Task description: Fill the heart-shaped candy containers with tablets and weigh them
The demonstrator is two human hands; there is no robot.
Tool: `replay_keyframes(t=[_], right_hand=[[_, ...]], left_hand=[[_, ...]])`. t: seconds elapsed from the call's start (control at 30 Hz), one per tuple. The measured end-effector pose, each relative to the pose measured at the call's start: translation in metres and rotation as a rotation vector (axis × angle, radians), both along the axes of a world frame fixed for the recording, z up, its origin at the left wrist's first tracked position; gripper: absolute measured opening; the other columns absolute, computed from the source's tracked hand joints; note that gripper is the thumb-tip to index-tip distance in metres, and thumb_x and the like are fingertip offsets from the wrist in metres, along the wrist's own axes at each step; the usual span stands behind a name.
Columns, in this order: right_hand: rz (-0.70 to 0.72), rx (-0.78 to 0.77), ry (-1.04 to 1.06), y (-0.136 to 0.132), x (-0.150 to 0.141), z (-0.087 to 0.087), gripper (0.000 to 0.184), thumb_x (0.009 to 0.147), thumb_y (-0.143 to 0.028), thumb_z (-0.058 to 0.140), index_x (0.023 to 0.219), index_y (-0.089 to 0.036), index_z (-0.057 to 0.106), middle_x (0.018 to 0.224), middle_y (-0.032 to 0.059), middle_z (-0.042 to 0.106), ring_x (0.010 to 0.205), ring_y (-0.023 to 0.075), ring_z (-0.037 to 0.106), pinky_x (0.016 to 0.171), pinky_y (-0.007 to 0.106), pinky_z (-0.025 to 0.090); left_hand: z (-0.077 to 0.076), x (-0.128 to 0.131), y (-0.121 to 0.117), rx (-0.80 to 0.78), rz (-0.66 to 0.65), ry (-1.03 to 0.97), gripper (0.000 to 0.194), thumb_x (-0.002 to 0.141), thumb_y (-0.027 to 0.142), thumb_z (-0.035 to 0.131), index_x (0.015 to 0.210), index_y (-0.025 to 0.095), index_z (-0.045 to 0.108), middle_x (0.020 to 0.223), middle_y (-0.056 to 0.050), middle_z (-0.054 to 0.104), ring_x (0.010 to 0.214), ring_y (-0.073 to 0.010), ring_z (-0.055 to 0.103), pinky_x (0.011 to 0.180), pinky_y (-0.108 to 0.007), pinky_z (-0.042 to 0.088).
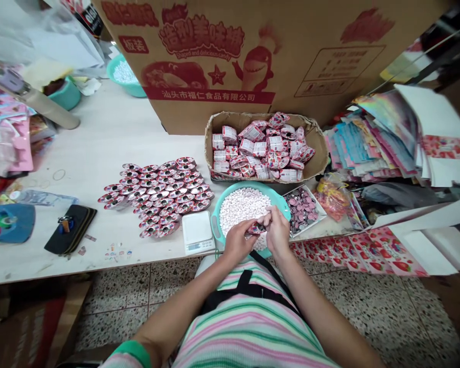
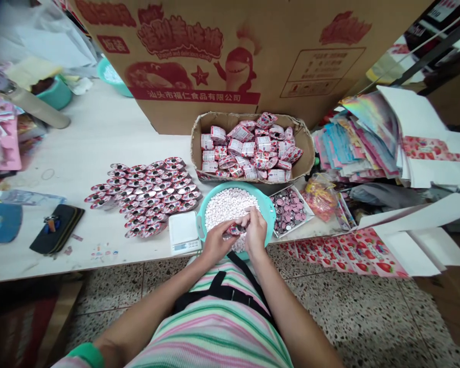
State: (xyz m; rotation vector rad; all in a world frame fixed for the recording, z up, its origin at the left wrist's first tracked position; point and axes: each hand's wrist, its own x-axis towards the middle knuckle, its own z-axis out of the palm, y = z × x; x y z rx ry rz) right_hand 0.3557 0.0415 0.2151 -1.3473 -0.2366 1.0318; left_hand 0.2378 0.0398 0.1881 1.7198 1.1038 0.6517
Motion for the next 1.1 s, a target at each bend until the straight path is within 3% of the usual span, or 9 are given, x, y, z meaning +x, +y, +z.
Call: replay_keyframes(t=[0.1,0.27,0.37,0.47,0.67,0.87,1.1], right_hand=[[-0.086,0.02,0.064,0.003,0.011,-0.002,0.031,0.076,-0.049,0.06,0.08,-0.019,0.054,0.045,-0.0093,0.042,0.049,0.009,0.051,0.057,0.023,0.044],[-0.239,0.033,0.126,0.0,0.048,-0.015,0.027,0.075,-0.045,0.063,0.078,-0.02,0.051,0.046,-0.0105,0.038,0.047,0.0063,0.045,0.058,0.022,0.046],[-0.224,-0.019,0.13,-0.01,0.064,-0.029,0.026,0.076,-0.044,0.061,0.078,-0.02,0.051,0.046,-0.0104,0.037,0.047,0.006,0.045,0.059,0.021,0.046],[-0.241,-0.066,0.154,-0.023,0.068,-0.047,0.022,0.076,-0.038,0.062,0.078,-0.02,0.052,0.046,-0.0101,0.039,0.047,0.0052,0.044,0.058,0.019,0.046],[-0.255,-0.178,0.197,-0.035,0.065,-0.069,0.017,0.074,-0.033,0.062,0.076,-0.018,0.054,0.044,-0.0094,0.041,0.047,0.0053,0.047,0.056,0.017,0.046],[-0.189,-0.179,0.11,-0.034,0.058,-0.067,0.02,0.069,-0.033,0.067,0.076,-0.017,0.056,0.046,-0.0084,0.046,0.048,0.0064,0.05,0.055,0.019,0.047],[-0.177,-0.213,0.115,-0.041,0.053,-0.067,0.024,0.068,-0.036,0.068,0.075,-0.016,0.056,0.046,-0.0083,0.047,0.048,0.0064,0.051,0.054,0.019,0.046]], left_hand=[[0.003,-0.005,0.0,-0.045,0.033,-0.078,0.041,0.076,0.02,0.063,0.116,0.023,0.056,0.115,-0.005,0.063,0.105,-0.0196,0.059,0.091,-0.034,0.047],[0.031,-0.026,-0.002,0.096,-0.023,-0.181,0.041,0.078,0.018,0.06,0.118,0.023,0.051,0.118,-0.008,0.06,0.117,-0.0222,0.051,0.103,-0.044,0.038],[0.037,-0.044,-0.002,0.179,0.122,-0.173,0.04,0.078,0.019,0.061,0.116,0.023,0.049,0.117,-0.009,0.059,0.115,-0.0228,0.05,0.1,-0.045,0.039],[0.018,-0.069,-0.001,0.211,0.308,-0.102,0.037,0.08,0.021,0.06,0.115,0.022,0.048,0.116,-0.01,0.057,0.109,-0.0214,0.053,0.094,-0.041,0.043],[-0.049,-0.134,-0.001,0.171,0.663,0.172,0.039,0.078,0.032,0.061,0.113,0.019,0.049,0.106,-0.009,0.057,0.102,-0.0217,0.055,0.09,-0.037,0.045],[-0.094,-0.166,-0.003,0.049,0.572,0.322,0.034,0.08,0.03,0.056,0.112,0.02,0.048,0.106,-0.008,0.058,0.101,-0.022,0.056,0.089,-0.037,0.045],[-0.118,-0.168,0.006,0.017,0.576,0.342,0.037,0.077,0.025,0.057,0.113,0.019,0.048,0.105,-0.009,0.059,0.099,-0.0229,0.057,0.087,-0.039,0.047]])
